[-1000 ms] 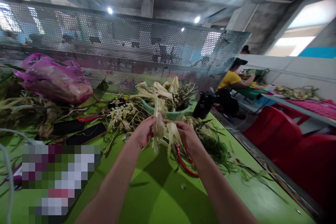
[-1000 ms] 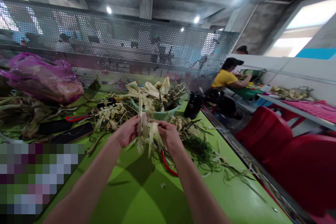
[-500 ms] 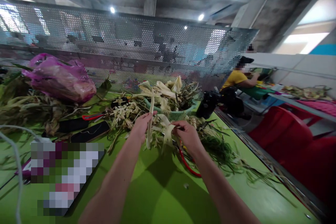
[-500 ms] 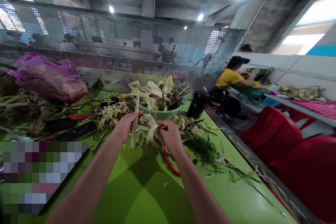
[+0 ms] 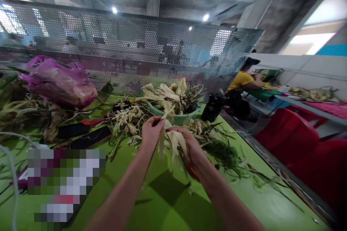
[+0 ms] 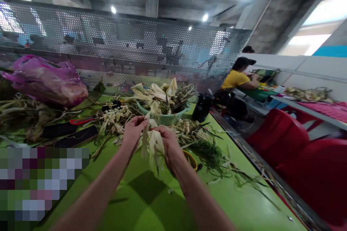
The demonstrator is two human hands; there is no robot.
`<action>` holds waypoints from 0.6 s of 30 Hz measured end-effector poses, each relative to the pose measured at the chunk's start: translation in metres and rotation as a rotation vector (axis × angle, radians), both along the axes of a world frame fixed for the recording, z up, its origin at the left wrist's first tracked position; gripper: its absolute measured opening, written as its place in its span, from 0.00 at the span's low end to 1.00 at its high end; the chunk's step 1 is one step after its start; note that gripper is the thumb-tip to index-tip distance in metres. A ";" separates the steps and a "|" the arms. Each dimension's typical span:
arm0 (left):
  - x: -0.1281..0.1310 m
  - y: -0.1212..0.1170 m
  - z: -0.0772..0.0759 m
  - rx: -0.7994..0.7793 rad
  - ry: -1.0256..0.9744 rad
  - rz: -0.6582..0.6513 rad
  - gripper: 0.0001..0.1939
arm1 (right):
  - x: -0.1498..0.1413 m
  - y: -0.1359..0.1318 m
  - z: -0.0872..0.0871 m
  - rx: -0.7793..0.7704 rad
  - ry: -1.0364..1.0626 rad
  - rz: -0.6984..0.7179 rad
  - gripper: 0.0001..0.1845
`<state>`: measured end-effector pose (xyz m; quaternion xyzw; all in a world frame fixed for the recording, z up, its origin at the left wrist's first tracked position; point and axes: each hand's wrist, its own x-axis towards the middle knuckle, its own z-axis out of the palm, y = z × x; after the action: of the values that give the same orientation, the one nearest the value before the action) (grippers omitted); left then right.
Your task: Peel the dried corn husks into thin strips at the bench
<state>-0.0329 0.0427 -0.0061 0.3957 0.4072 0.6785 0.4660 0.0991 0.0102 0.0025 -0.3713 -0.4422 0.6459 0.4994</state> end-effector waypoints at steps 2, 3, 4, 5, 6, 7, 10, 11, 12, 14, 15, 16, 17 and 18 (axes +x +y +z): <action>0.005 -0.004 0.001 0.013 0.020 0.021 0.09 | -0.003 0.000 -0.004 -0.005 -0.005 0.062 0.09; 0.007 -0.006 0.003 0.015 0.017 0.026 0.08 | -0.004 0.001 -0.005 -0.009 -0.015 0.075 0.08; 0.009 -0.009 0.004 0.014 0.007 0.025 0.09 | -0.005 0.001 -0.007 -0.015 -0.028 0.072 0.08; 0.011 -0.011 0.005 0.006 -0.012 0.017 0.09 | -0.005 0.001 -0.008 -0.019 -0.040 0.050 0.08; 0.013 -0.012 0.006 -0.006 -0.040 0.007 0.10 | -0.005 0.002 -0.009 -0.023 -0.049 0.020 0.07; 0.014 -0.013 0.007 -0.023 -0.071 -0.007 0.10 | -0.004 0.003 -0.010 -0.026 -0.054 -0.010 0.07; 0.013 -0.014 0.007 -0.074 -0.130 -0.062 0.11 | 0.001 0.006 -0.010 -0.042 -0.033 -0.068 0.07; 0.012 -0.014 0.007 -0.089 -0.126 -0.091 0.11 | 0.003 0.007 -0.009 -0.052 -0.015 -0.076 0.07; 0.010 -0.013 0.006 -0.106 -0.111 -0.129 0.11 | 0.005 0.008 -0.008 -0.060 0.005 -0.090 0.07; 0.007 -0.013 0.007 -0.147 -0.045 -0.222 0.12 | 0.008 0.010 -0.006 -0.070 0.030 -0.131 0.08; 0.005 -0.014 0.008 -0.164 0.000 -0.270 0.12 | 0.010 0.011 -0.004 -0.070 0.032 -0.156 0.09; 0.004 -0.014 0.009 -0.174 0.044 -0.313 0.12 | 0.011 0.011 -0.003 -0.066 0.032 -0.177 0.09; 0.004 -0.015 0.010 -0.180 0.083 -0.350 0.11 | 0.012 0.011 -0.001 -0.058 0.032 -0.190 0.10; 0.004 -0.016 0.010 -0.180 0.110 -0.383 0.10 | 0.012 0.011 0.000 -0.047 0.030 -0.195 0.11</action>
<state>-0.0292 0.0270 0.0044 0.4588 0.4084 0.5159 0.5971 0.1114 0.0216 0.0021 -0.4146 -0.3808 0.6099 0.5577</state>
